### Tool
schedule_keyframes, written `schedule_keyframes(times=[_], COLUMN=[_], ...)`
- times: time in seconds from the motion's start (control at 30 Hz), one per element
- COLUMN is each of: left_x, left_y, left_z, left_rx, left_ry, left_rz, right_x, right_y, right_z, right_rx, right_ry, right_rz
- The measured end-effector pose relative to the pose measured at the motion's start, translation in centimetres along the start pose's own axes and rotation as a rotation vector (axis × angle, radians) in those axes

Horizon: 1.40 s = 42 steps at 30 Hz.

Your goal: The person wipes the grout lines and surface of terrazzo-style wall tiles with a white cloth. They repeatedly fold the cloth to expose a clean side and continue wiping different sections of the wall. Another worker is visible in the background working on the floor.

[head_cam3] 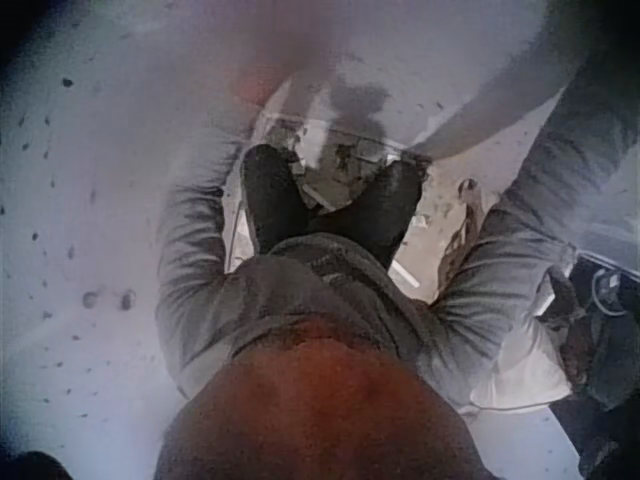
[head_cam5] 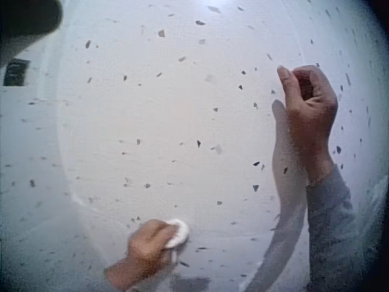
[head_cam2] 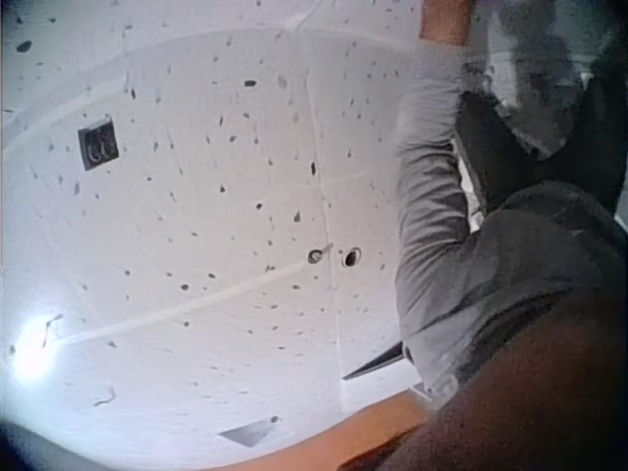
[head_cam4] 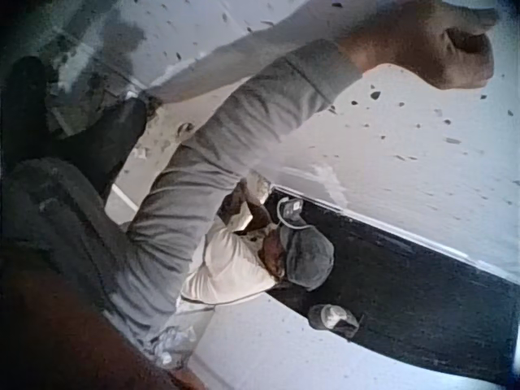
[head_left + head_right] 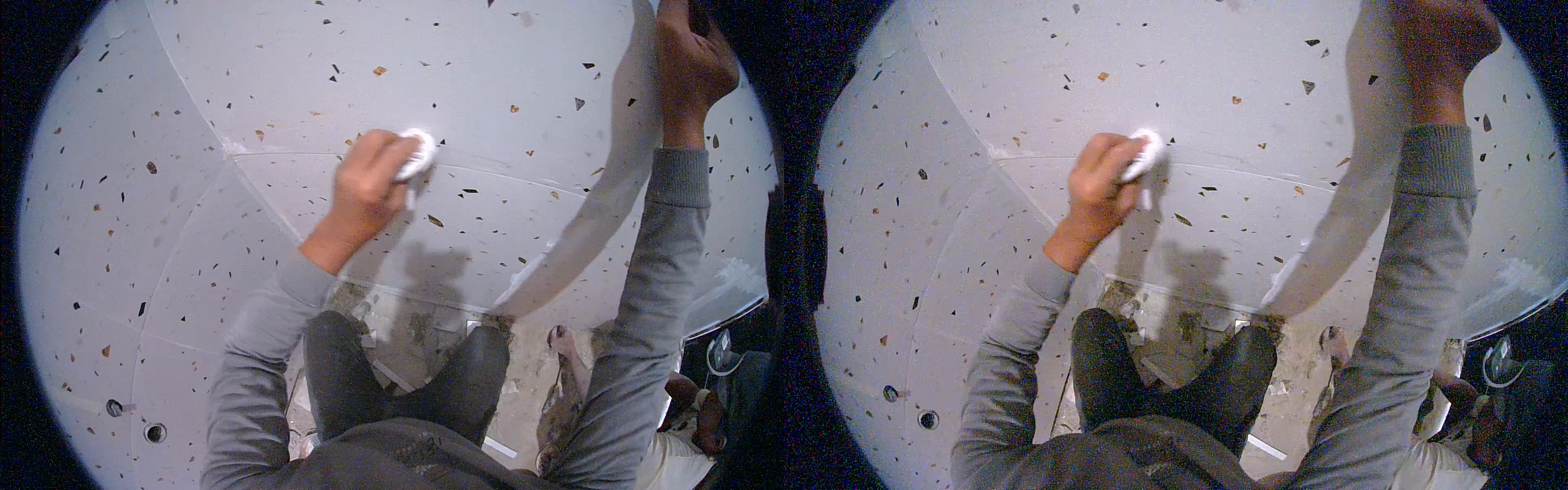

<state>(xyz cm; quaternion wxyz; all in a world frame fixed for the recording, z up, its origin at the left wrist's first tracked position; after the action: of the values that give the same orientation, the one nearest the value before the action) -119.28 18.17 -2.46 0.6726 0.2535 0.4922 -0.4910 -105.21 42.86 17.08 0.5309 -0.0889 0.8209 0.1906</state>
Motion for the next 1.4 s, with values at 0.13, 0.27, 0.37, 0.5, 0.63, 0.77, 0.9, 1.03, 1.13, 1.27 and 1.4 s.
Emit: schedule_keyframes(times=[0.13,0.27,0.37,0.5,0.63,0.77,0.9,1.03,1.13,1.27,1.4], left_x=[-2.2,-5.0,-4.7,-2.6,0.9,2.3,-0.2,-3.2,-5.3,-7.2,-7.3], left_y=[6.4,12.9,12.4,7.0,-2.0,-5.2,-0.4,6.9,11.8,17.6,17.8], left_z=[-3.2,-6.0,-6.0,-3.6,0.1,3.1,0.2,-3.2,-5.4,-8.6,-8.7], left_rx=[0.058,0.114,0.15,0.131,-0.086,-0.13,-0.044,0.072,0.126,0.131,0.167], left_ry=[-0.075,-0.035,-0.007,-0.004,0.094,0.053,-0.008,-0.093,-0.129,-0.082,-0.048], left_rz=[-0.023,-0.131,-0.125,-0.022,0.065,0.214,0.026,-0.082,-0.134,-0.244,-0.204], right_x=[1.0,-1.1,-0.9,-0.9,-1.3,-0.4,-0.5,-0.3,-0.5,-0.3,-0.4], right_y=[-0.3,4.2,4.7,5.0,4.4,0.8,1.0,1.4,1.4,2.0,1.7], right_z=[-0.7,2.0,2.2,3.0,3.2,0.0,0.5,0.7,1.4,2.0,1.9], right_rx=[0.047,0.252,0.23,0.207,0.215,0.1,0.054,0.052,0.08,0.132,0.141], right_ry=[0.056,-0.114,-0.119,-0.113,-0.111,-0.018,-0.027,-0.04,-0.059,-0.048,-0.033], right_rz=[-0.008,0.09,0.095,0.119,0.116,0.094,0.1,0.147,0.166,0.171,0.134])
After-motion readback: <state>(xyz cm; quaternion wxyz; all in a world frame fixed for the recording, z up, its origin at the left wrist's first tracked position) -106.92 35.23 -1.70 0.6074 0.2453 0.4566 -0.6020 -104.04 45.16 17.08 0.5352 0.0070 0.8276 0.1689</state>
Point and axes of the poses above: each hand's wrist, its own x-axis away from the middle knuckle, its own z-axis out of the back of the hand, y = z × x, the point moved 1 cm from there along -x, towards the middle knuckle, and after that the axes turned 14 degrees about -x, right-handed, at the moved point
